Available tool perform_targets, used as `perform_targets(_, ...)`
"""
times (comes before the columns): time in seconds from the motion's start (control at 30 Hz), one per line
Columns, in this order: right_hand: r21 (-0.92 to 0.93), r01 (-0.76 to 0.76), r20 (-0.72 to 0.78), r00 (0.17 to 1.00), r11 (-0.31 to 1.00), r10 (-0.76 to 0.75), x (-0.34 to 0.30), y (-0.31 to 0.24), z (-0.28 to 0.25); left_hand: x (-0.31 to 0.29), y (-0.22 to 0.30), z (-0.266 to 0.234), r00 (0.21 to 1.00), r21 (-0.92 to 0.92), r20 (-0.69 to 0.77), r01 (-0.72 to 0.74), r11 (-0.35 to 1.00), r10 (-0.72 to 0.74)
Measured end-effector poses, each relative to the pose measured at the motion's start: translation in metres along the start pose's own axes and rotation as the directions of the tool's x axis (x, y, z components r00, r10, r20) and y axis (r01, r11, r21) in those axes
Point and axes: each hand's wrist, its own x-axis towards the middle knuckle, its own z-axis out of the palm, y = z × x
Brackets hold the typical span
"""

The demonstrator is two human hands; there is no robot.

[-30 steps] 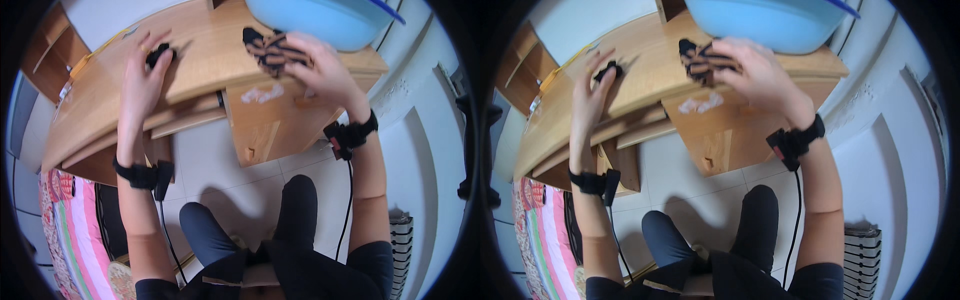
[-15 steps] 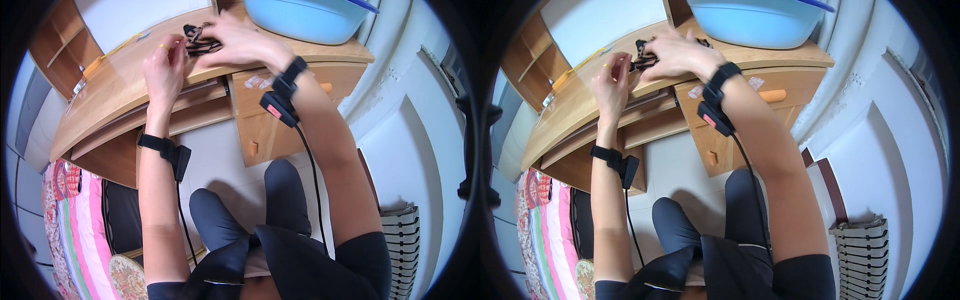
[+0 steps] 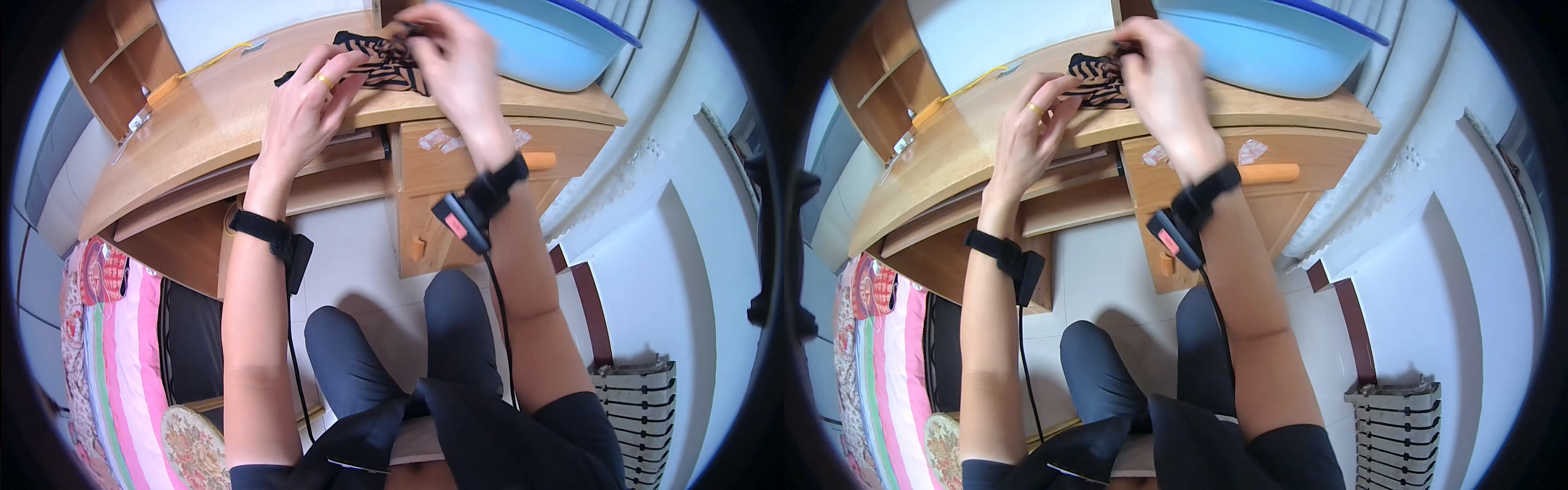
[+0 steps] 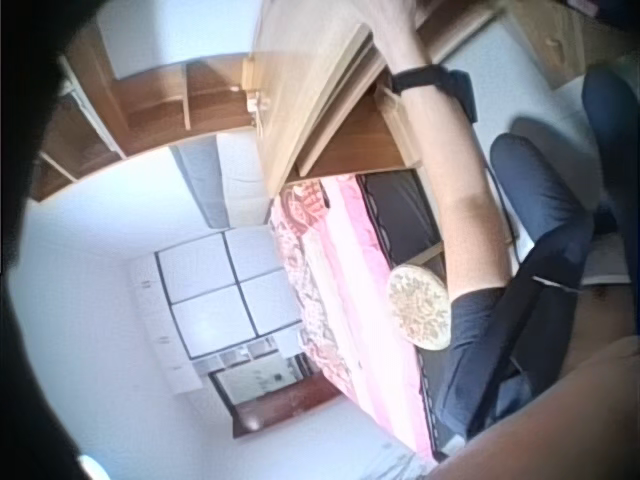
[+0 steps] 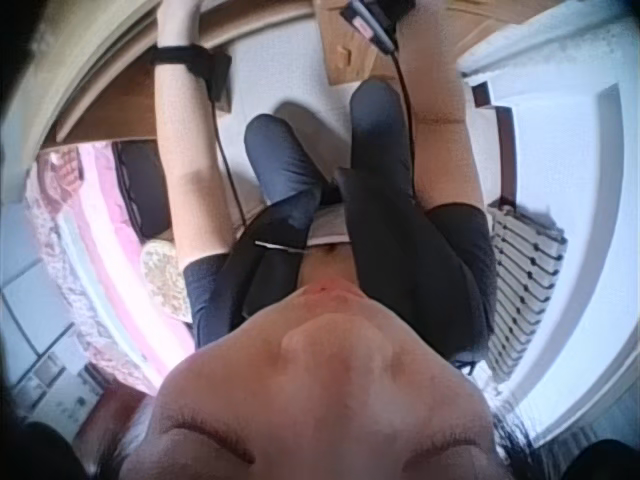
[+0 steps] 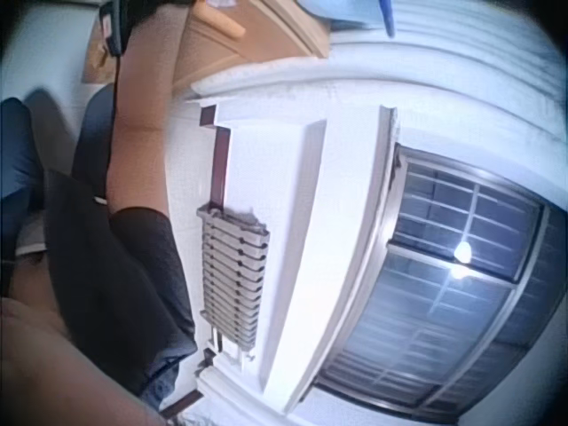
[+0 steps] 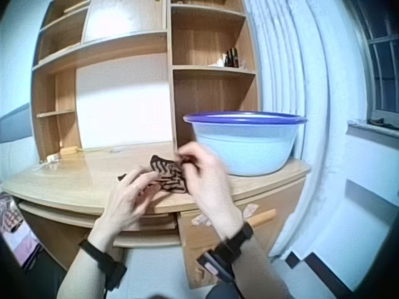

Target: The person wipes a wooden desk surface with a cloth, moves a basin and papers aside, cleans a red object, and then sits on the floor to peel adhesive residue from a drawer front.

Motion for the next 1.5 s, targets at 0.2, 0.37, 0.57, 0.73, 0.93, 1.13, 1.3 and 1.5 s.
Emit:
perform_targets(0.2,-0.190,0.048,-0.042,0.997,0.981,-0.057,-0.014,-0.013,-0.030,0.002,-0.007,0.001,0.972,0.207,0.227,-0.116,0.971,0.068)
perform_targets(0.37,-0.219,-0.234,-0.262,0.949,0.947,0.174,-0.116,-0.016,-0.051,0.001,-0.018,0.009,0.950,0.232,0.312,-0.061,0.971,-0.015)
perform_targets(0.57,-0.064,-0.181,-0.212,0.964,0.981,0.163,-0.140,-0.009,0.004,0.003,-0.017,0.011,0.935,0.313,0.339,-0.012,0.950,-0.100)
perform_targets(0.73,-0.028,-0.187,-0.279,0.945,0.982,0.172,-0.127,-0.019,0.008,0.000,-0.009,0.003,0.980,0.241,0.132,-0.176,0.954,0.147)
perform_targets(0.93,-0.029,-0.284,-0.241,0.932,0.958,0.269,-0.105,-0.015,-0.004,0.001,-0.003,0.005,0.992,0.241,0.125,-0.017,0.970,-0.014)
perform_targets(1.13,-0.006,0.151,0.134,0.980,0.989,-0.149,-0.122,-0.034,-0.003,0.001,-0.006,0.005,0.996,0.203,0.070,-0.071,0.977,0.057)
perform_targets(1.3,-0.094,-0.041,0.854,0.511,0.995,0.102,-0.171,-0.037,-0.030,0.000,-0.009,0.007,0.996,0.175,0.076,-0.066,0.982,0.054)
perform_targets(1.5,-0.088,-0.244,-0.073,0.969,0.966,0.238,-0.153,-0.010,-0.026,0.000,-0.012,0.010,0.999,0.186,0.039,-0.038,0.982,0.031)
